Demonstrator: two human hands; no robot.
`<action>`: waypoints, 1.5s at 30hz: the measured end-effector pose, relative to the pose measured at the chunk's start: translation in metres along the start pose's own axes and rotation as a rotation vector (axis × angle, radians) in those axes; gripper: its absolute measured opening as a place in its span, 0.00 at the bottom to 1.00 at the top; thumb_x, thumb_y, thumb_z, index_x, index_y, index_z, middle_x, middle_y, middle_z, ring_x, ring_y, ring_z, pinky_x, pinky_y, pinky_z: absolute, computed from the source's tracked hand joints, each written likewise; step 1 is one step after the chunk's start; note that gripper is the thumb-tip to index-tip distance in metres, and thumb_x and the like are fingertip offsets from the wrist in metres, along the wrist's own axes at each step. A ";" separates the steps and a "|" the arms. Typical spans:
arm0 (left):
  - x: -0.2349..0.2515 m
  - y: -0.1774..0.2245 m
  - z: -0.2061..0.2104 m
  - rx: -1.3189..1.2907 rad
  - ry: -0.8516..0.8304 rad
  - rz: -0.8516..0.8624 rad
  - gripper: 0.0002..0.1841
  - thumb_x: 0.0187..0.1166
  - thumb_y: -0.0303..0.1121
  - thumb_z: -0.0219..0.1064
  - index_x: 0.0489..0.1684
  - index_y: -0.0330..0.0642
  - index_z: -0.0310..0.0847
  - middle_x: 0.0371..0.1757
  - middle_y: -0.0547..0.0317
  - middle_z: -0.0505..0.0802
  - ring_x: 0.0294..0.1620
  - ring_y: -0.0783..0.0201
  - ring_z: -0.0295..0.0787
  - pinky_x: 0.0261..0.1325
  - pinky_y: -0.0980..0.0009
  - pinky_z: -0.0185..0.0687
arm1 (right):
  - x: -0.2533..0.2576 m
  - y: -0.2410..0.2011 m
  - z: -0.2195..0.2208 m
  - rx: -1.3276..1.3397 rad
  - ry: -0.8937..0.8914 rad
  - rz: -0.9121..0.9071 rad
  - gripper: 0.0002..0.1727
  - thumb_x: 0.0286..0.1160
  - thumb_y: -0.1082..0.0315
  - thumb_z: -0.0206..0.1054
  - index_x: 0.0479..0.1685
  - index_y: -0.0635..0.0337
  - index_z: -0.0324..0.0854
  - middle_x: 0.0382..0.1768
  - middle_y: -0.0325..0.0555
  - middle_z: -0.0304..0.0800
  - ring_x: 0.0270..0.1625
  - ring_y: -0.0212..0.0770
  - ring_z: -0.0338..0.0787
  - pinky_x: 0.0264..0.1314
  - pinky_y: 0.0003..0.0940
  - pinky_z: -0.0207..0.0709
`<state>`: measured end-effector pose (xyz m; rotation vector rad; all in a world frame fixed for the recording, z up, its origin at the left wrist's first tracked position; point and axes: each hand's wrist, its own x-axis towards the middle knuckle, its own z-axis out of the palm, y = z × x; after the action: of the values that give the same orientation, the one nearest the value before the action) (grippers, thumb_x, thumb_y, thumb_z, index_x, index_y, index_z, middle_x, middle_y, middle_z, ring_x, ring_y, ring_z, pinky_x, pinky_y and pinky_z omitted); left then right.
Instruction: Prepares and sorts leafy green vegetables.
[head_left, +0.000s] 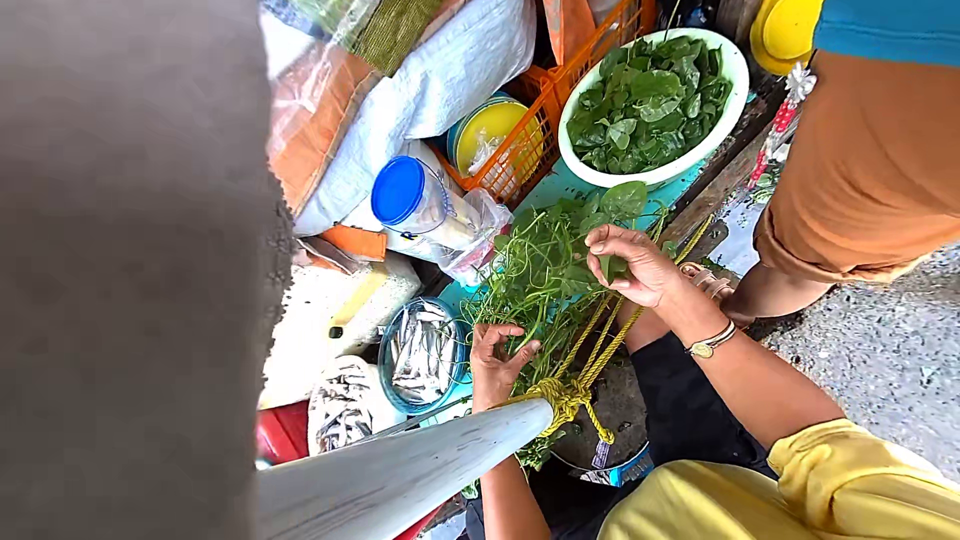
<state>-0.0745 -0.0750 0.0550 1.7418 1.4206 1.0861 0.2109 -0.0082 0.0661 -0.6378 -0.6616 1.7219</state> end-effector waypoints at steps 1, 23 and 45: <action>0.000 0.000 0.000 0.005 0.023 0.001 0.10 0.65 0.35 0.83 0.38 0.43 0.91 0.43 0.65 0.83 0.36 0.80 0.76 0.37 0.87 0.72 | 0.001 0.002 0.002 -0.048 0.001 -0.014 0.12 0.82 0.72 0.55 0.44 0.56 0.86 0.26 0.40 0.86 0.16 0.25 0.75 0.12 0.15 0.63; 0.000 0.001 0.017 -0.517 0.031 -0.176 0.13 0.87 0.28 0.53 0.31 0.47 0.80 0.24 0.70 0.82 0.20 0.77 0.74 0.24 0.81 0.71 | 0.006 0.039 0.061 -1.253 -0.446 0.006 0.17 0.80 0.53 0.72 0.54 0.55 0.90 0.53 0.48 0.92 0.60 0.50 0.88 0.62 0.62 0.77; 0.003 0.012 0.037 -0.315 0.080 -0.083 0.17 0.89 0.30 0.50 0.23 0.50 0.74 0.17 0.77 0.74 0.16 0.80 0.69 0.21 0.82 0.68 | 0.007 0.045 0.055 -1.051 -0.485 -0.069 0.14 0.83 0.68 0.60 0.32 0.66 0.83 0.26 0.48 0.81 0.35 0.42 0.81 0.42 0.45 0.72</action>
<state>-0.0360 -0.0739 0.0491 1.4191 1.2764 1.2694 0.1397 -0.0169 0.0718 -0.8738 -1.9571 1.3732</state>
